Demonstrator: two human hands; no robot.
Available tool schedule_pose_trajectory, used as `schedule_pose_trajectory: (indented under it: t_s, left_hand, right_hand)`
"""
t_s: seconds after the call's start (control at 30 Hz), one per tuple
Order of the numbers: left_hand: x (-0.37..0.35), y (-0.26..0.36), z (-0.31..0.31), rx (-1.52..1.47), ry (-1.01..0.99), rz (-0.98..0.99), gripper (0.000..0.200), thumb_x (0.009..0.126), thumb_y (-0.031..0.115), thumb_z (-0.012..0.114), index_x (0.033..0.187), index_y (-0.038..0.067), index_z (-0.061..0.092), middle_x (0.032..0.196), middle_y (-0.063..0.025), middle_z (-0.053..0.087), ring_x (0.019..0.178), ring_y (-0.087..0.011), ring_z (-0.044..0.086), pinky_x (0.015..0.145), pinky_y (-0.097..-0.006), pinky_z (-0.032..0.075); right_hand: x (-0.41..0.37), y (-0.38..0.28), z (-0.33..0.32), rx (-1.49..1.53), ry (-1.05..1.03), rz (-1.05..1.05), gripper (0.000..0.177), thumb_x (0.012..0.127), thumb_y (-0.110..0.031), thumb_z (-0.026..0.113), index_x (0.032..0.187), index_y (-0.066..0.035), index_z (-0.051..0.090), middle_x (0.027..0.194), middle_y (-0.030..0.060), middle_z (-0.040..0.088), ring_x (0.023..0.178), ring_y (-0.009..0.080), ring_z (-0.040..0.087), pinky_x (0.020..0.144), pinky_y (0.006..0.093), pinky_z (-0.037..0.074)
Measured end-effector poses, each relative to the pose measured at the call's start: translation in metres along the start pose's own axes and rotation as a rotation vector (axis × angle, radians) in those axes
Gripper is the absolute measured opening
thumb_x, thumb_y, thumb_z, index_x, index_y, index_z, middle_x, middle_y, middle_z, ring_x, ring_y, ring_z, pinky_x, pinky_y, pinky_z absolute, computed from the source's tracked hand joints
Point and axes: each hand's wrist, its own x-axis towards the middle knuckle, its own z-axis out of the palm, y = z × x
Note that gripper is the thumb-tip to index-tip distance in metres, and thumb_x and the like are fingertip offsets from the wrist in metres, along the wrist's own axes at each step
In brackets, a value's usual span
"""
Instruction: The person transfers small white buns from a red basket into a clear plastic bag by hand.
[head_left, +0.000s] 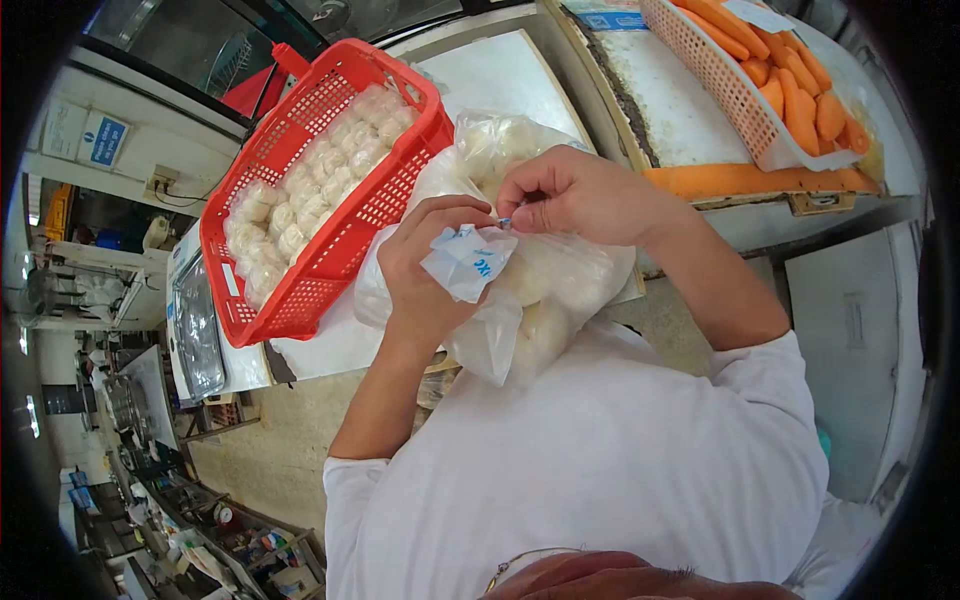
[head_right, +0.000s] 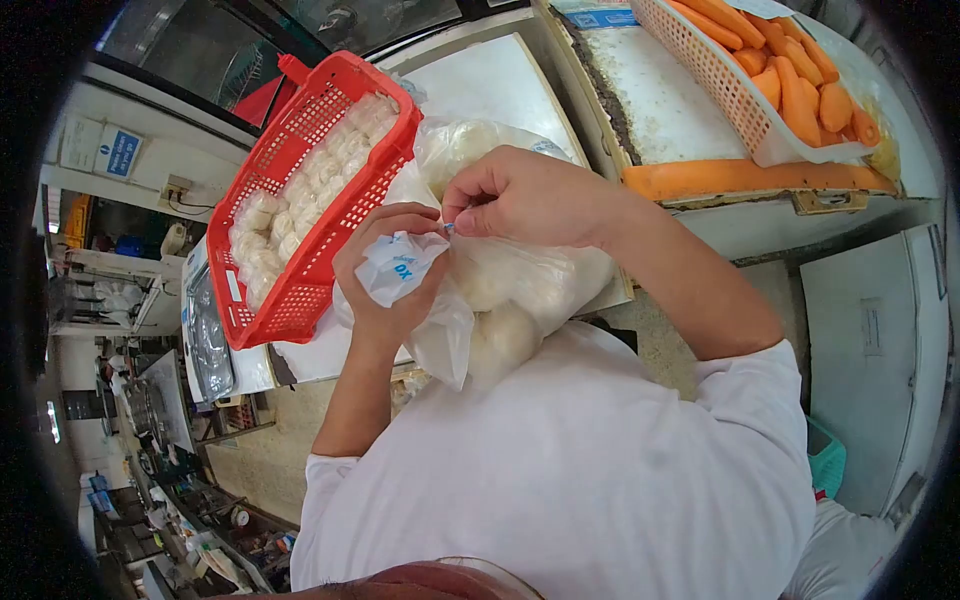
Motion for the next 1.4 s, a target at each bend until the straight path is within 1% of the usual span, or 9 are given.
schedule_pose_trajectory:
  t_s: [0.27, 0.33, 0.53, 0.67, 0.7, 0.83, 0.93, 1.17, 1.4]
  left_hand:
    - [-0.003, -0.003, -0.001, 0.065, -0.006, 0.153, 0.028, 0.066, -0.004, 0.078, 0.091, -0.001, 0.066, 0.094, -0.014, 0.072, 0.083, -0.0227, 0.07, 0.074, -0.0317, 0.055]
    - [-0.004, -0.001, -0.001, 0.062, 0.0, 0.095, 0.03, 0.067, -0.004, 0.078, 0.093, -0.002, 0.064, 0.093, -0.0148, 0.072, 0.084, -0.0224, 0.071, 0.074, -0.0315, 0.055]
    - [-0.008, -0.003, 0.002, 0.011, 0.029, 0.013, 0.036, 0.072, -0.004, 0.077, 0.094, 0.001, 0.05, 0.092, -0.018, 0.071, 0.085, -0.0214, 0.071, 0.073, -0.0306, 0.056]
    - [-0.01, -0.003, 0.005, 0.0, 0.038, 0.037, 0.04, 0.073, -0.003, 0.078, 0.092, 0.004, 0.043, 0.091, -0.019, 0.071, 0.084, -0.0209, 0.071, 0.073, -0.03, 0.056]
    - [-0.012, -0.005, 0.005, 0.001, 0.037, 0.037, 0.04, 0.073, -0.003, 0.078, 0.092, 0.004, 0.043, 0.091, -0.019, 0.071, 0.084, -0.0209, 0.071, 0.073, -0.03, 0.056]
    - [-0.008, -0.001, -0.001, 0.078, 0.024, 0.153, 0.034, 0.067, 0.001, 0.082, 0.091, 0.002, 0.057, 0.091, -0.0147, 0.072, 0.081, -0.0216, 0.072, 0.069, -0.03, 0.055]
    - [-0.003, 0.013, -0.001, 0.212, 0.023, 0.185, 0.03, 0.062, 0.005, 0.083, 0.087, 0.004, 0.066, 0.09, -0.0112, 0.071, 0.077, -0.0229, 0.071, 0.065, -0.031, 0.055]
    - [0.001, 0.018, 0.008, 0.338, 0.085, 0.154, 0.028, 0.057, 0.005, 0.081, 0.082, 0.004, 0.068, 0.085, -0.0091, 0.068, 0.069, -0.0246, 0.067, 0.057, -0.0336, 0.053]
    - [0.003, 0.022, 0.003, 0.312, 0.031, 0.132, 0.024, 0.058, 0.001, 0.075, 0.08, 0.002, 0.066, 0.089, -0.0084, 0.066, 0.068, -0.0255, 0.066, 0.056, -0.0345, 0.052]
  right_hand:
    - [-0.006, -0.002, 0.002, 0.019, -0.036, -0.024, 0.009, 0.089, -0.006, 0.064, 0.094, 0.001, 0.069, 0.081, 0.001, 0.065, 0.079, 0.0106, 0.057, 0.075, 0.0275, 0.046]
    - [-0.009, 0.0, 0.018, -0.2, 0.276, -0.189, 0.012, 0.087, -0.005, 0.064, 0.094, 0.003, 0.07, 0.084, 0.01, 0.068, 0.081, 0.0199, 0.063, 0.076, 0.0315, 0.049]
    - [-0.016, -0.012, 0.031, -0.438, 0.409, -0.218, 0.012, 0.085, -0.003, 0.064, 0.093, 0.003, 0.069, 0.092, 0.0189, 0.068, 0.089, 0.0306, 0.065, 0.077, 0.038, 0.049]
    - [-0.015, -0.009, 0.021, -0.524, 0.338, -0.23, 0.012, 0.086, -0.005, 0.063, 0.093, 0.003, 0.069, 0.087, 0.0183, 0.067, 0.087, 0.0303, 0.065, 0.077, 0.0385, 0.049]
    - [-0.013, -0.005, 0.015, -0.463, 0.225, -0.22, 0.011, 0.087, -0.004, 0.064, 0.095, 0.002, 0.068, 0.087, 0.013, 0.066, 0.085, 0.0242, 0.063, 0.076, 0.0354, 0.048]
    - [-0.004, -0.004, 0.001, -0.233, 0.025, -0.074, 0.011, 0.091, -0.007, 0.064, 0.098, 0.001, 0.067, 0.087, 0.0042, 0.066, 0.083, 0.0128, 0.059, 0.074, 0.0289, 0.047]
    - [-0.005, -0.01, 0.003, -0.129, 0.086, 0.061, 0.013, 0.094, -0.009, 0.062, 0.099, 0.002, 0.067, 0.087, 0.0023, 0.067, 0.082, 0.0089, 0.057, 0.075, 0.0259, 0.047]
    - [-0.005, -0.011, 0.004, -0.126, 0.065, 0.025, 0.017, 0.092, -0.011, 0.059, 0.098, 0.002, 0.069, 0.087, 0.0081, 0.07, 0.082, 0.0145, 0.062, 0.077, 0.0306, 0.049]
    - [-0.007, -0.022, 0.017, -0.258, 0.266, -0.026, 0.014, 0.087, -0.006, 0.061, 0.094, 0.003, 0.07, 0.088, 0.0141, 0.07, 0.084, 0.022, 0.066, 0.077, 0.0336, 0.05]
